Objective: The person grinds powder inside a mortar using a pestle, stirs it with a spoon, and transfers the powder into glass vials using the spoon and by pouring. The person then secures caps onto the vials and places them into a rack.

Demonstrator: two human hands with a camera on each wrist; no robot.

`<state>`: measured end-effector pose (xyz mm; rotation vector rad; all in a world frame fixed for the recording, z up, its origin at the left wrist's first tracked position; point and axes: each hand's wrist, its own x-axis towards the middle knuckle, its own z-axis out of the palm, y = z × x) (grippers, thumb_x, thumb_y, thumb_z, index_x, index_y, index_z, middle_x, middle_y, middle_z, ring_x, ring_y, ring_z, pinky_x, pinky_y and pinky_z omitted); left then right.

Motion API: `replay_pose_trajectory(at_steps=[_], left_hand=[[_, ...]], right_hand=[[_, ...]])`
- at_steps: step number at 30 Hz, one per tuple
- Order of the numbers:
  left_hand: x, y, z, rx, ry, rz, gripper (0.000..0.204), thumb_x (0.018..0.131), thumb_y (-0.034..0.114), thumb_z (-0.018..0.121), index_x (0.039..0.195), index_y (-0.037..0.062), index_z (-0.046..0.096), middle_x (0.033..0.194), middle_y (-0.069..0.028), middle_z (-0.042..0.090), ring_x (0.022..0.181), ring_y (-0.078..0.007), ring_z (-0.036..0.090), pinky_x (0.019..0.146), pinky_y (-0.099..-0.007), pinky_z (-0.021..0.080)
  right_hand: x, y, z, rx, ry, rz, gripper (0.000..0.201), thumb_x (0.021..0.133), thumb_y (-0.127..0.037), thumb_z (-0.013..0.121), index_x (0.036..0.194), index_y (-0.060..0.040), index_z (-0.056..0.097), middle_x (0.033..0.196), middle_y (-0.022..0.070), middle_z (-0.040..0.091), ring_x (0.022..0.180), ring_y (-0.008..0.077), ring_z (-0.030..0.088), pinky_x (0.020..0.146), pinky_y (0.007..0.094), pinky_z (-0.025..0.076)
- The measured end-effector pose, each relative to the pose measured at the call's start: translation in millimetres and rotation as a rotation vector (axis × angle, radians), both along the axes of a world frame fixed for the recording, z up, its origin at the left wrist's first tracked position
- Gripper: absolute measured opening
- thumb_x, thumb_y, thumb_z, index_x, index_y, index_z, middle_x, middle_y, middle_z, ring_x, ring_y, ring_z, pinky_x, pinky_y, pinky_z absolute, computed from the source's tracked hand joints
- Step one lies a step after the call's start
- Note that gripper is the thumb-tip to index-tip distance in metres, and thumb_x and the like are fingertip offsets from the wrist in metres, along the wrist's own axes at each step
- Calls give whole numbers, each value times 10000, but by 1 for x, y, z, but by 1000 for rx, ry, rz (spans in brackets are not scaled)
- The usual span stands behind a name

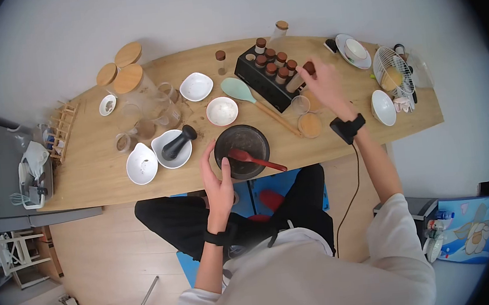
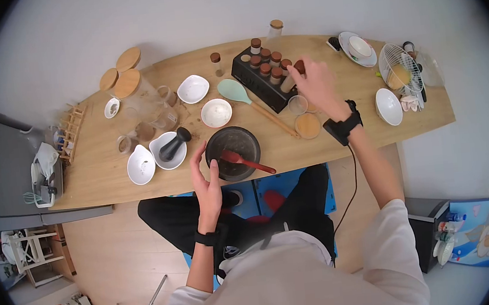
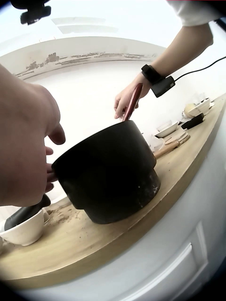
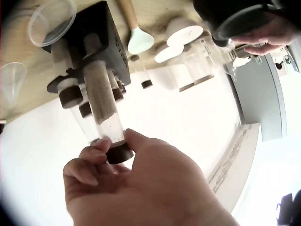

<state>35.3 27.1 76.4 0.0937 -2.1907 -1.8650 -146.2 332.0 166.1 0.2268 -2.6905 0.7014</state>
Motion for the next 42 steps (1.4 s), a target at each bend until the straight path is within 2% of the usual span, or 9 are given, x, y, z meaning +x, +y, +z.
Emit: replay_pose_trajectory(at_steps=[4,9,11,14,16,20,27,32,42], left_hand=[[13,9,29,-21,45,46,485,1071,177,629,1508,7,510,1544,-167,557,1465,-304,478,1264,-443,296],[23,31,87,-373,347,-35,625,891,31,802,1456,4,538,1485,-192,593,1353,-349,580,1160,-449,438],[31,37,103,-393,364,-73,610,796,17,851,1358,4,614,1402,-200,638,1243,-401,629,1068,-479,492],[51,33,97,-278,199,-138,439,781,3,783,1204,21,664,914,-205,699,820,-418,708,691,-438,567],[61,30,84,-172,141,-143,257,779,8,740,1027,20,674,649,-189,609,609,-427,653,574,-436,522],[72,29,73,-210,99,-161,123,798,59,743,887,5,678,673,-201,640,640,-427,663,575,-421,513],[84,18,62,-22,40,-285,109,808,54,733,885,-4,681,714,-226,659,668,-451,662,602,-415,531],[93,16,54,93,142,-493,155,787,27,782,921,-8,711,736,-220,671,693,-448,666,613,-394,538],[82,7,56,105,109,-284,239,744,3,792,974,-19,733,722,-124,691,600,-278,675,617,-321,534]], right_hand=[[42,-8,53,-225,-23,117,257,1022,-241,724,977,-10,622,749,132,706,631,258,660,598,388,495],[121,-57,87,-350,-313,426,222,1000,-197,760,1030,-30,618,724,38,582,636,117,539,572,288,409],[153,-79,95,-324,-334,561,217,975,-175,773,1039,-37,619,759,68,601,638,178,572,580,323,436],[187,-106,85,-250,-202,792,228,964,-182,758,1063,-29,623,815,140,663,701,359,654,625,423,500],[203,-122,69,-170,-64,708,253,955,-220,765,1013,-22,619,797,140,694,703,357,692,605,429,519],[211,-138,62,62,-180,471,370,920,-342,791,784,-28,651,652,120,674,631,331,697,551,416,512],[213,-133,44,53,43,656,455,886,-397,806,666,-63,588,591,104,620,546,291,628,536,389,480],[206,-125,66,267,189,1063,347,867,-313,823,776,-87,576,752,41,522,681,252,611,574,396,473],[209,-134,90,104,-52,1016,242,900,-127,775,1091,-72,638,1033,71,588,874,240,664,651,381,542]])
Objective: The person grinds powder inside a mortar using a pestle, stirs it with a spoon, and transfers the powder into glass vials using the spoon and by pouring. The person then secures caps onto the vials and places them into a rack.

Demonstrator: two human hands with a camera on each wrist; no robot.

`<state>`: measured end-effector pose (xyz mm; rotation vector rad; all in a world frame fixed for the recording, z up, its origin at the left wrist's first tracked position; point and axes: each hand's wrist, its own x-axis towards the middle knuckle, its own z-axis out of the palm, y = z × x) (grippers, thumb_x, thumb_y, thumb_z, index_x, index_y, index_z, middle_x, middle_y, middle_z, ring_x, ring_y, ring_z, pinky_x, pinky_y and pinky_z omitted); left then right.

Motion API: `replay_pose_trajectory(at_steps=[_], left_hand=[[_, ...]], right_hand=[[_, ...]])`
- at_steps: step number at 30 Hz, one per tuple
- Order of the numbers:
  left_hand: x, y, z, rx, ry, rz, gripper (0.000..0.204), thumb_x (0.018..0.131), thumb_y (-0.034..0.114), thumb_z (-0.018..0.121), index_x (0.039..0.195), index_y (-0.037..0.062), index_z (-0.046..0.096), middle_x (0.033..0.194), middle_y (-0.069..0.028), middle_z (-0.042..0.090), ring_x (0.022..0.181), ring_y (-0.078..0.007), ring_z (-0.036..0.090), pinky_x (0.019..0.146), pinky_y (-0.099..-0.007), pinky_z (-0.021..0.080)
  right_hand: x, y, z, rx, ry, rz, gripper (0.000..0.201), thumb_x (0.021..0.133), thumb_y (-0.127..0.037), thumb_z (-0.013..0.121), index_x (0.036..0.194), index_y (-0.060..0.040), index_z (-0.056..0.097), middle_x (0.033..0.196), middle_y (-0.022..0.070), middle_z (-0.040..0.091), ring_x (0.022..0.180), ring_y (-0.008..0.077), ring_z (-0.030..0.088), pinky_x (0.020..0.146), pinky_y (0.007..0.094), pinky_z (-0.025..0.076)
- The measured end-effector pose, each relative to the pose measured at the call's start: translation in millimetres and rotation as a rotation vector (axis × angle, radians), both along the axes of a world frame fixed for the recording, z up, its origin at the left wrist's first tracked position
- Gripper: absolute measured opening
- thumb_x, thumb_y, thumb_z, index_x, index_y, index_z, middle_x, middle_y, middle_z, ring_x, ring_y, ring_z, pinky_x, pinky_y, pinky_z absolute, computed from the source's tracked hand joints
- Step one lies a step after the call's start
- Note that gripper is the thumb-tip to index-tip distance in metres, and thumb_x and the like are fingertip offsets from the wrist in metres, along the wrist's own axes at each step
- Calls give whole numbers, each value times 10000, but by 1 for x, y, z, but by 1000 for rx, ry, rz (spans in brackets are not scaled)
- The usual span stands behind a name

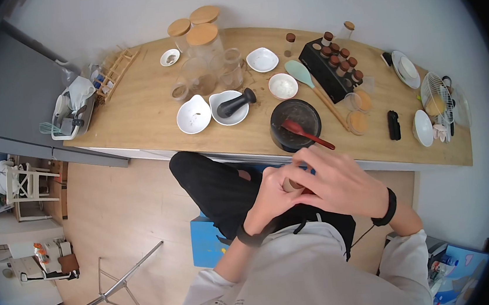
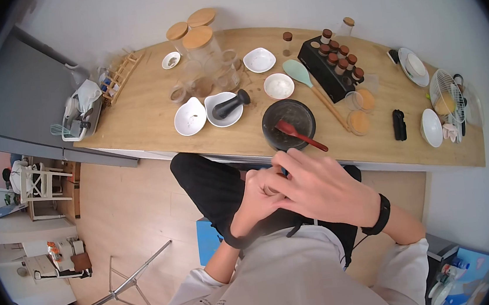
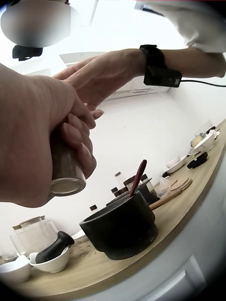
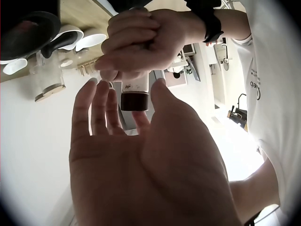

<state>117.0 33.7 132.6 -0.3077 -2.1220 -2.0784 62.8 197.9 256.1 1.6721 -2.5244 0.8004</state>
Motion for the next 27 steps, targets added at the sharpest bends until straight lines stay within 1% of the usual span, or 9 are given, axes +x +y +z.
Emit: replay_pose_trajectory(at_steps=[2,5,13,15,18,20,21,23,27], left_hand=[[-1,-6,-2,-9,-28,-61,237,746,11,800,973,-25,741,755,-155,706,618,-306,686,626,-317,541],[-5,-7,0,-34,83,-10,231,755,29,814,965,-31,739,748,-169,706,600,-289,670,623,-319,538],[-6,-12,-9,-166,-56,47,169,831,38,800,973,-30,737,704,-133,671,574,-159,538,613,-296,513],[-5,-11,-11,-156,-63,46,165,832,25,793,974,-30,731,692,-144,657,582,-150,528,622,-293,512],[-11,-2,-7,-45,9,116,167,833,24,798,974,-31,727,706,-161,669,591,-158,564,642,-291,521],[-13,3,3,-9,-35,176,86,805,-14,710,879,-50,684,647,-127,598,556,-96,491,576,-280,457],[-13,0,0,-2,-33,170,86,805,-14,710,879,-50,684,647,-127,598,556,-96,491,576,-280,457],[-12,-10,-8,-208,-57,98,242,829,51,818,1033,-53,739,792,-178,742,666,-174,708,680,-310,558],[-12,-6,-6,-97,-35,117,218,823,38,799,1005,-56,726,749,-173,723,622,-173,669,659,-307,547]], right_hand=[[-2,0,-1,165,-38,-89,360,862,-207,818,1169,-92,670,1058,77,600,893,279,663,652,405,529],[-6,0,-6,104,-54,2,396,850,-257,837,1157,-77,664,1037,76,622,912,279,670,661,416,523],[-12,1,-13,194,-153,-126,330,909,-282,795,1111,-57,662,1005,95,638,892,299,692,681,416,531],[-14,1,-12,39,-67,-14,340,923,-312,794,1083,-45,655,959,97,651,857,315,698,664,411,525],[-10,-2,4,17,-59,-120,274,948,-261,766,1092,-53,659,962,85,650,851,303,702,661,413,527],[-13,-2,-4,110,-97,-143,274,946,-239,761,1136,-65,667,1013,82,640,867,291,701,660,409,531],[-15,-2,-7,196,-137,-145,287,943,-217,756,1181,-77,676,1064,78,630,882,280,700,660,405,534],[-17,0,-10,191,-147,-99,297,951,-213,747,1203,-75,675,1091,87,625,901,277,698,667,407,540],[-22,3,-9,117,-102,50,307,975,-225,732,1239,-78,674,1117,106,614,918,282,698,680,406,554]])
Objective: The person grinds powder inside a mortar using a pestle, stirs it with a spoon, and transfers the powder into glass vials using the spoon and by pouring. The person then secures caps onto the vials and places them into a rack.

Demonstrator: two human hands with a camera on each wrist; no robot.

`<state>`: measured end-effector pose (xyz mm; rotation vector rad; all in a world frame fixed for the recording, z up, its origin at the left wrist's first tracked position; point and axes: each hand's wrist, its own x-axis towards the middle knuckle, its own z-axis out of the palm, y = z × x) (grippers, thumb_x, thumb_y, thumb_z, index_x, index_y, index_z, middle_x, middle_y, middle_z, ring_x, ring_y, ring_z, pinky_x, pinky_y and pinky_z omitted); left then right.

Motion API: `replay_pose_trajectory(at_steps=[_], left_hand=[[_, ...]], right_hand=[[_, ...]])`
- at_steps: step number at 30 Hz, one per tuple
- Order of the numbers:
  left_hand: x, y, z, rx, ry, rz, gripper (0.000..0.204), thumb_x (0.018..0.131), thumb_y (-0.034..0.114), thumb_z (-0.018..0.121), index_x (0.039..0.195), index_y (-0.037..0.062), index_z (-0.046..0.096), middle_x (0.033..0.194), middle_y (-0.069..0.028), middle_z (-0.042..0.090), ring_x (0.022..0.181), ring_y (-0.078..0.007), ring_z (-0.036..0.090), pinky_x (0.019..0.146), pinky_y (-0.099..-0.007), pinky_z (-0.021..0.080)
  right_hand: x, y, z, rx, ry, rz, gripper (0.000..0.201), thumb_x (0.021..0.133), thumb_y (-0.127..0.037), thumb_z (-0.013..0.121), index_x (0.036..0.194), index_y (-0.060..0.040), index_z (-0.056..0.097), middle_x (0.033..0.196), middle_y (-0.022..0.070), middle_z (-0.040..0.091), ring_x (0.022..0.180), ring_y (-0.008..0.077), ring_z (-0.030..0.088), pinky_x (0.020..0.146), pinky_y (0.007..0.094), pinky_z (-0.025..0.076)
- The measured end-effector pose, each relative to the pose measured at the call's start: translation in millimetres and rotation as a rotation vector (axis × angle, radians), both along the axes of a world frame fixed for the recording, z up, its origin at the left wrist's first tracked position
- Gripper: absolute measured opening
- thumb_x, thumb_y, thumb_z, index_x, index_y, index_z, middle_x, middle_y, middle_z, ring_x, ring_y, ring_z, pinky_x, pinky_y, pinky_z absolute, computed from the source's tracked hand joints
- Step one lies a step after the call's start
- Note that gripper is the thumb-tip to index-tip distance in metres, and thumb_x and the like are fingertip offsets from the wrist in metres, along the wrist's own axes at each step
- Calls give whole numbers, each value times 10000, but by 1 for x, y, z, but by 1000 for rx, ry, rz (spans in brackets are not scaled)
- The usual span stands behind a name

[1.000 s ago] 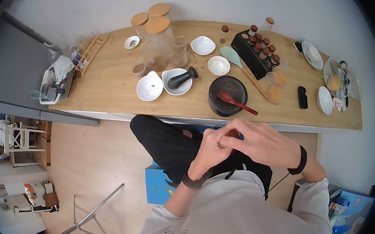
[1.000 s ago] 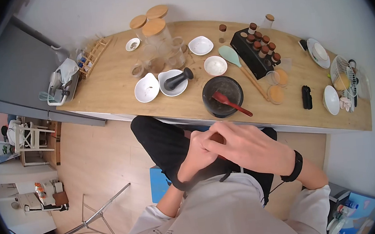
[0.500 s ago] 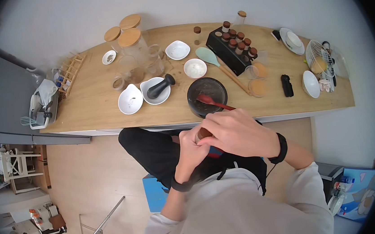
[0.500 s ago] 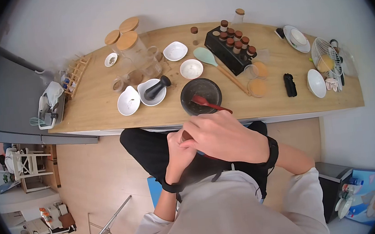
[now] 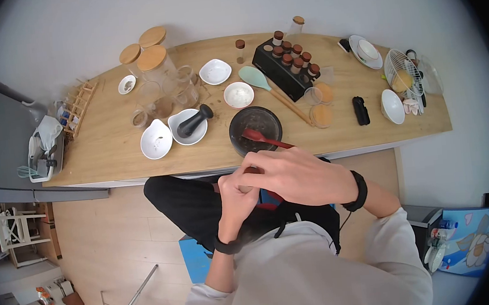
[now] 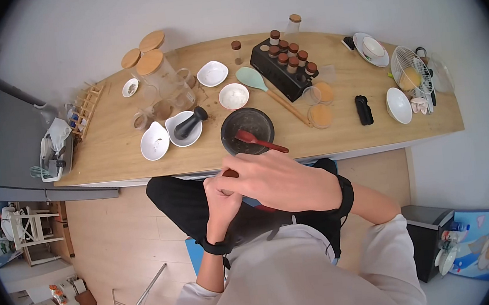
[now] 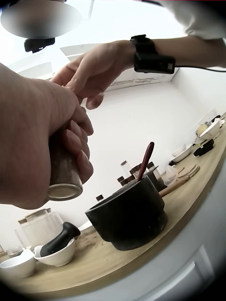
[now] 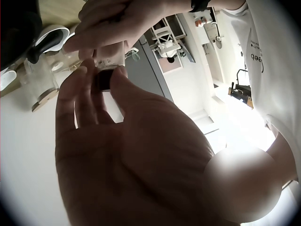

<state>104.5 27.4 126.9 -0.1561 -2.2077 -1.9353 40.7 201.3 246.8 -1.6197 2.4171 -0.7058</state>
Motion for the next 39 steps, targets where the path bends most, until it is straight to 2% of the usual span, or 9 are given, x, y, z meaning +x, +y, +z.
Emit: replay_pose_trajectory(at_steps=[4,10,18,22,25,29,32,34,39], left_hand=[[1,-1,2,-4,-4,20,156,819,27,776,929,-50,697,687,-156,687,566,-182,633,601,-322,519],[-4,1,-5,-103,54,88,110,812,12,731,892,-45,682,664,-223,586,522,-277,554,562,-339,490],[-4,-1,-13,26,41,19,109,807,-18,757,860,-46,665,616,-109,506,564,-91,467,553,-283,433],[-5,-7,-16,40,-125,156,278,945,19,770,747,-7,576,606,1,515,596,-50,424,545,-261,386],[-5,-19,-33,164,-146,197,233,996,43,741,860,59,552,684,5,557,599,-80,547,574,-236,422],[-14,-32,-12,172,-126,187,129,998,55,703,964,48,579,840,-10,577,749,-76,488,635,-246,421],[-24,-42,-4,312,-205,32,154,1051,110,628,1156,66,525,1002,-20,569,840,-99,502,711,-251,443],[-40,-42,1,251,-203,28,226,1077,158,543,1274,50,514,1075,-56,552,985,-157,559,912,-349,469],[-108,-63,22,-188,-60,-21,326,1090,144,605,1360,28,464,1112,-119,579,999,-247,587,875,-377,490]], right_hand=[[3,-10,2,-13,-47,-40,351,974,-271,743,1238,-54,666,1093,109,610,928,287,701,699,406,560],[2,-13,-13,-52,162,-188,384,963,-395,749,934,-30,637,900,98,622,834,278,668,666,400,540],[-7,-3,9,-80,55,-51,171,950,-157,731,1068,-51,667,1040,93,620,883,273,673,679,415,557],[-30,1,8,-257,102,-161,225,904,-70,767,1113,-40,689,1036,88,641,902,283,689,725,396,574],[-60,17,-13,-392,31,-441,240,880,-48,818,1076,-12,684,942,105,682,815,254,700,745,353,577],[-102,57,-120,-762,-274,-894,219,955,-80,781,993,-29,572,949,127,687,781,244,682,690,360,547],[-91,76,-175,-412,-313,-1009,263,942,-60,788,948,-29,527,961,134,692,789,282,686,707,388,549],[-87,74,-207,-434,-230,-931,239,933,-57,791,982,-25,559,963,132,696,815,302,685,732,403,549],[-86,75,-229,-351,57,-739,362,899,-60,791,1230,-15,649,1140,129,710,1117,345,671,918,452,530]])
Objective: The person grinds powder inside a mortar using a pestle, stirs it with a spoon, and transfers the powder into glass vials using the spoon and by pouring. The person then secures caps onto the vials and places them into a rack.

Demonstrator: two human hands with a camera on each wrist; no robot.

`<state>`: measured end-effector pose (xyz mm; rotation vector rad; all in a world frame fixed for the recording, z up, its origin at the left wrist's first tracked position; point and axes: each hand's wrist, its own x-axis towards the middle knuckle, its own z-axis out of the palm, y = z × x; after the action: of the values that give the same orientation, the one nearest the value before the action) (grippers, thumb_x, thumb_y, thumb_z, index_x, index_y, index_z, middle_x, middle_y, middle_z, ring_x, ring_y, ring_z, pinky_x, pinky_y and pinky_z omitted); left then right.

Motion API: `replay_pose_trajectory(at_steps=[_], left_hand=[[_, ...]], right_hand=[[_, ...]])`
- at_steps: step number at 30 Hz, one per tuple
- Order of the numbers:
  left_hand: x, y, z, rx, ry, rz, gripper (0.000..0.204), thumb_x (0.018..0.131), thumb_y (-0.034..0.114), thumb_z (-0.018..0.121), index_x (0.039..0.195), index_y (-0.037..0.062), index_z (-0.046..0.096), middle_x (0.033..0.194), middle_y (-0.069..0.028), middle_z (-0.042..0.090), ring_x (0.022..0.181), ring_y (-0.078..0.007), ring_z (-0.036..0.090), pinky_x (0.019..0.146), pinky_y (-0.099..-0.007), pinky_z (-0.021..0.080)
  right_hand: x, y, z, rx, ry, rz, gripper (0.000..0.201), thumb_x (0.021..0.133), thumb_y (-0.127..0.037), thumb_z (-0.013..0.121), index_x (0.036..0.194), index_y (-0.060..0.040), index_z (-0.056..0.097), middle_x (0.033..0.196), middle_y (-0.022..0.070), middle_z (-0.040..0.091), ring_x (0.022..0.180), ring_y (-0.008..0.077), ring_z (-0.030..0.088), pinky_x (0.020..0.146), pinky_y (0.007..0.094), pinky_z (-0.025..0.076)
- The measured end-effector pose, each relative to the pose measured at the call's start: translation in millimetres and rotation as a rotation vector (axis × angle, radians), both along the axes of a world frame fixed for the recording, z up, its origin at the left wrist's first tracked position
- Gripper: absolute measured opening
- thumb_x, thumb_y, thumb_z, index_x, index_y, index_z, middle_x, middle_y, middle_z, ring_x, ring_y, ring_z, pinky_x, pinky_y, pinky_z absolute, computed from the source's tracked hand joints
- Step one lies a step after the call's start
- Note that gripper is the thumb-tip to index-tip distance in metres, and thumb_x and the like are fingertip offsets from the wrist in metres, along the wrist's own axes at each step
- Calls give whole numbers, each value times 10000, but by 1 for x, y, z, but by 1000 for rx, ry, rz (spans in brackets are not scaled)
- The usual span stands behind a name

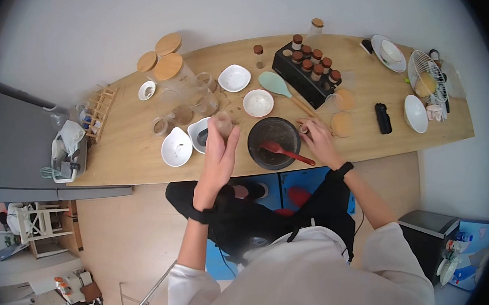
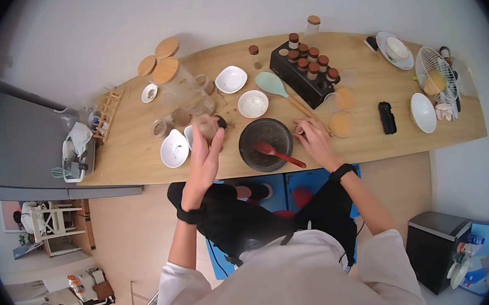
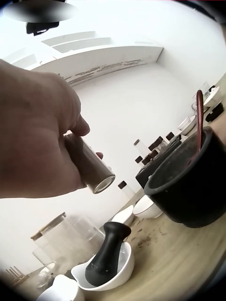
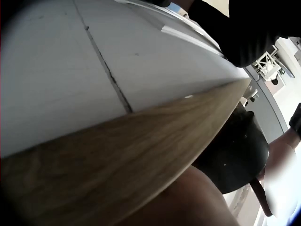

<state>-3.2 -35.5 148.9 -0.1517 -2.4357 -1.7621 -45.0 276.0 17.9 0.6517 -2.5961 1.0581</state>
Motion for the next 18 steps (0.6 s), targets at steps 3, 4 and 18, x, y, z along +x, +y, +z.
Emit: replay_pose_trajectory(at_steps=[3,4,18], left_hand=[[-46,-19,24,-179,63,-84,326,1083,149,626,1346,12,490,1070,-175,626,959,-293,610,852,-391,500],[-60,-24,29,-259,104,-142,335,1074,151,647,1352,13,522,1040,-158,638,907,-267,600,824,-360,502],[-201,-33,1,-978,144,-277,404,903,60,708,1308,61,693,1182,-190,747,1109,-426,686,946,-515,563]], right_hand=[[2,5,-3,21,-1,20,443,909,-34,772,1310,-4,584,1311,152,680,1248,377,627,1020,466,507],[2,10,-7,68,-36,40,512,932,-19,737,1390,5,508,1432,184,627,1318,407,584,1097,476,477],[4,11,7,153,-25,50,558,933,-83,726,1417,33,475,1496,246,539,1348,442,545,1133,494,461]])
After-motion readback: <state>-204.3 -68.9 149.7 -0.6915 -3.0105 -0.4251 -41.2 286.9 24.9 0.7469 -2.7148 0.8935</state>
